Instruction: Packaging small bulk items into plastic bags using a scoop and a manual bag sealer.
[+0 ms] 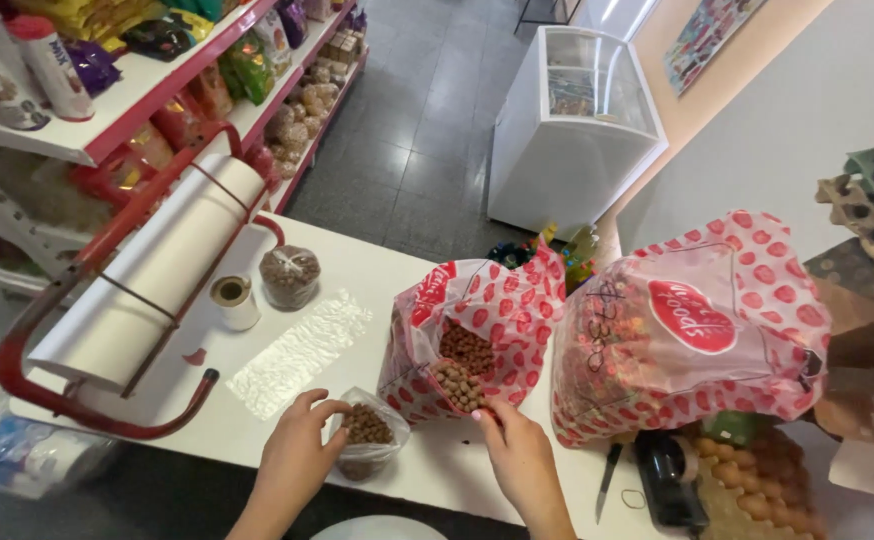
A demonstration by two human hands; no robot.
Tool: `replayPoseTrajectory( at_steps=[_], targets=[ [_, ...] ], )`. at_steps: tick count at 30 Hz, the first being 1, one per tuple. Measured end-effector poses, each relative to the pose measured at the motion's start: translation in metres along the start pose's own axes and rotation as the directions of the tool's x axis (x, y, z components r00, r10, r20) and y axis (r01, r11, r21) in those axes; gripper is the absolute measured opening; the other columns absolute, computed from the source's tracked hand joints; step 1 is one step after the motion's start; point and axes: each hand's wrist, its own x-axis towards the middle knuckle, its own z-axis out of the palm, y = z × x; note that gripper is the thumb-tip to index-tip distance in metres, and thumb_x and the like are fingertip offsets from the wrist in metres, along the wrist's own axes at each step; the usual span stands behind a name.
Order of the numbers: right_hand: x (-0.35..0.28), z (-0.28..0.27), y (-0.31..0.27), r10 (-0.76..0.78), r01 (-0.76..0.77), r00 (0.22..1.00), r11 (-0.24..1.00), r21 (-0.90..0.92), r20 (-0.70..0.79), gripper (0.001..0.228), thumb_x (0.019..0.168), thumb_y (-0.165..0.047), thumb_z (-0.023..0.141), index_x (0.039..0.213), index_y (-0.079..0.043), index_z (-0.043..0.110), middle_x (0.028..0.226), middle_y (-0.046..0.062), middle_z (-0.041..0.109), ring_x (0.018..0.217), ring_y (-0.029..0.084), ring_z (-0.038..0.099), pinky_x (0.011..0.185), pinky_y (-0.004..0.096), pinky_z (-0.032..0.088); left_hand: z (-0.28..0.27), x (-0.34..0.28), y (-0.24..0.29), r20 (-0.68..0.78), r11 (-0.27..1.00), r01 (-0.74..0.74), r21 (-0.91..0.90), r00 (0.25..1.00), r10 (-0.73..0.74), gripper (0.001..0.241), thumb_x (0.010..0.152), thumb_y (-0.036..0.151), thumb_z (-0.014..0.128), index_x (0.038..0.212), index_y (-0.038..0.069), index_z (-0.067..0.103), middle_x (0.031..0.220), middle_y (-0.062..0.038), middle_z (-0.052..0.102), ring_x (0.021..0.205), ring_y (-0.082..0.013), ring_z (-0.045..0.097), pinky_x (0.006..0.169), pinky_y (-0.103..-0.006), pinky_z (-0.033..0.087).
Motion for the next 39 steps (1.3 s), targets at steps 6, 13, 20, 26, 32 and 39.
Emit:
replayPoseTrajectory(
  at_steps=[6,13,20,26,32,39],
  targets=[
    [0.008,0.056,0.018,-0.222,0.238,0.962,0.967,-0.091,0.156,0.032,0.095,-0.045,0.058,0.117,-0.025,0.071,0.11,0.002,0.08,0.102,0.029,0.072,0.085,0.04,0.05,0.042,0.032,-0.044,-0.058,0.989,-0.13,-0.071,0.99,0.126,0.051,0.086,0.02,0.072,0.137,0.023,0.063,0.135,0.006,0.057,0.087,-0.0125,0.07,0.082,-0.0341,0.056],
    [0.037,0.126,0.006,-0.356,0.411,0.91,0.832,-0.373,0.211,0.026,0.097,-0.037,0.056,0.114,-0.022,0.067,0.111,0.008,0.073,0.098,0.038,0.068,0.076,0.054,0.051,0.052,0.032,-0.045,-0.074,0.953,-0.268,-0.144,0.963,0.26,0.058,0.085,0.003,0.064,0.142,0.011,0.058,0.135,0.0,0.056,0.079,-0.0176,0.068,0.077,-0.0357,0.056],
    [0.023,0.13,-0.003,-0.746,0.451,0.657,0.271,-0.85,0.11,0.047,0.089,-0.021,0.059,0.135,-0.014,0.056,0.097,0.008,0.061,0.089,0.031,0.056,0.076,0.044,0.044,0.033,0.019,-0.03,-0.022,0.958,-0.207,-0.199,0.978,0.206,0.058,0.086,0.008,0.064,0.143,0.015,0.059,0.135,0.004,0.059,0.08,-0.0145,0.069,0.079,-0.0316,0.055],
    [0.008,0.074,0.016,-0.776,0.531,0.63,0.412,-0.74,0.02,0.064,0.084,-0.006,0.056,0.147,-0.017,0.053,0.094,0.01,0.056,0.082,0.032,0.056,0.065,0.046,0.047,0.005,0.002,-0.014,0.016,0.953,-0.088,-0.291,0.995,0.097,0.049,0.089,0.012,0.065,0.137,0.02,0.065,0.139,0.003,0.056,0.093,-0.0145,0.065,0.089,-0.0315,0.054],
    [0.017,0.039,0.063,-0.467,0.164,0.823,0.742,-0.65,-0.324,0.058,0.089,-0.022,0.055,0.146,-0.02,0.05,0.1,0.005,0.061,0.07,0.033,0.067,0.057,0.05,0.054,-0.013,0.018,0.002,-0.052,0.948,-0.144,-0.284,0.99,0.135,0.041,0.094,0.027,0.062,0.134,0.02,0.066,0.155,0.003,0.05,0.141,-0.0173,0.053,0.114,-0.0414,0.046],
    [0.167,0.102,0.083,-0.233,0.096,0.961,0.784,-0.613,-0.148,0.032,0.095,-0.014,0.042,0.112,-0.004,0.067,0.089,0.012,0.071,0.081,0.037,0.076,0.062,0.048,0.059,0.0,0.072,0.052,0.117,0.935,-0.332,-0.127,0.931,0.347,0.069,0.094,0.023,0.068,0.156,0.007,0.044,0.154,-0.023,0.05,0.144,-0.0405,0.048,0.119,-0.0526,0.039]
  ],
)
